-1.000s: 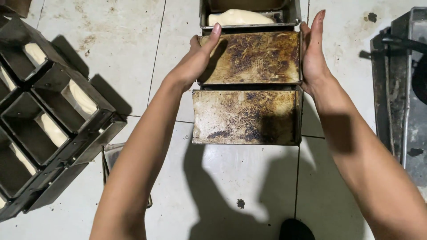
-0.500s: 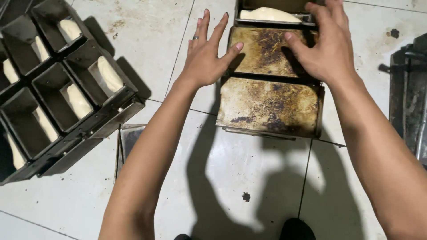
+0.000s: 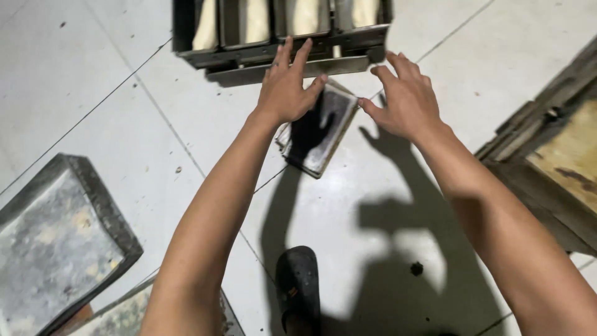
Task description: Placing lids on metal loaf pans and organizing them into stacks on the floor.
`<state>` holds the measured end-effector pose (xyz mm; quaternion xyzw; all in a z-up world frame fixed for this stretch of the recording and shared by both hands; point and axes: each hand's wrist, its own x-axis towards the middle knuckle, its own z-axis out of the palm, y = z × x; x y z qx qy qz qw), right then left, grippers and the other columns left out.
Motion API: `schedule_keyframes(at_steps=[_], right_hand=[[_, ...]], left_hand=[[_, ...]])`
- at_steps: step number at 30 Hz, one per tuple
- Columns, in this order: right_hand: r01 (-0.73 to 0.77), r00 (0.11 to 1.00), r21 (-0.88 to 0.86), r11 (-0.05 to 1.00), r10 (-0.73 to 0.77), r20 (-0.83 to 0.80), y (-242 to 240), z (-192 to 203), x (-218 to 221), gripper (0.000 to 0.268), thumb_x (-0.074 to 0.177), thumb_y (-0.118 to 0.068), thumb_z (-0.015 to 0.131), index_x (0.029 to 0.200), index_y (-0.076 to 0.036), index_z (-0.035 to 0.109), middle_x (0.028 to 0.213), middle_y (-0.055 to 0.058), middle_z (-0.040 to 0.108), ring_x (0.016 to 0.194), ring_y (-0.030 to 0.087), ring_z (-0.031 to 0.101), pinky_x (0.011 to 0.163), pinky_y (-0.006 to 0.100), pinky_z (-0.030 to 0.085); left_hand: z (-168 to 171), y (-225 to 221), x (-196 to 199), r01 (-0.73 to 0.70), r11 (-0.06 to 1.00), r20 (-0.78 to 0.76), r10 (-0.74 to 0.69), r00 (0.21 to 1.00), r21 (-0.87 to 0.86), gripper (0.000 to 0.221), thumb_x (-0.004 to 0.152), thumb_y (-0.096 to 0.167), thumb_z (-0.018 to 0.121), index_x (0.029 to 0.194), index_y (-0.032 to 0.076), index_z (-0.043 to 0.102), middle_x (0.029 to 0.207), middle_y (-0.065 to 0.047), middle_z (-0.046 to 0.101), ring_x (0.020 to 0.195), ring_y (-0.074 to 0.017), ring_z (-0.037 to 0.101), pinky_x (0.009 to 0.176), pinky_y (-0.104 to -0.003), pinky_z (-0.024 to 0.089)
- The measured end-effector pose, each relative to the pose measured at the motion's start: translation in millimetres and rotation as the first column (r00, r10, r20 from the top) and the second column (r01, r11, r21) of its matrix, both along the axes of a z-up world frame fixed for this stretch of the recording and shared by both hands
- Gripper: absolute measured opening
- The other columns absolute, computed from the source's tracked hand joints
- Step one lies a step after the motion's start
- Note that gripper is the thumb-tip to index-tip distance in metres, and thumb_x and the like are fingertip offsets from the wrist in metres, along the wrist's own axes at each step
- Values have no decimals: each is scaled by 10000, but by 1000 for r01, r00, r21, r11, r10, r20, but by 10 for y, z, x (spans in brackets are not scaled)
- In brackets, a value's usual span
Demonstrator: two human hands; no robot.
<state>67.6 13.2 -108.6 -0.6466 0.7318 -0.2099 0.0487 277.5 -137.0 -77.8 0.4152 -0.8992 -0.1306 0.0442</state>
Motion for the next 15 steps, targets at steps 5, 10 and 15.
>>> schedule_keyframes(at_steps=[5,10,15], right_hand=[[-47,998,256,966,33,57,-364,-442,514,593,871,-302,776,1404,-94,623,1315,230,577,1071,403,616,887,540,496],[-375,910,331,866,412,-47,-327,-1091,805,413,877,-226,726,1289,-199,703,1195,134,593,995,319,596,863,468,524],[-470,803,396,789,569,-180,-175,-1298,887,284,929,-191,579,1182,-213,705,1142,55,598,1051,259,553,951,391,424]], left_hand=[[-192,-187,818,-198,974,59,193,979,106,770,991,641,469,1614,240,258,1685,-162,179,1548,-377,200,1174,-586,276],[-293,-213,1122,-217,959,52,210,976,184,800,977,690,402,1611,224,256,1681,-206,152,1508,-427,299,1147,-603,326],[-236,-188,1122,-188,929,15,193,981,320,837,947,708,400,1607,216,253,1693,-185,104,1482,-415,371,1152,-543,363]])
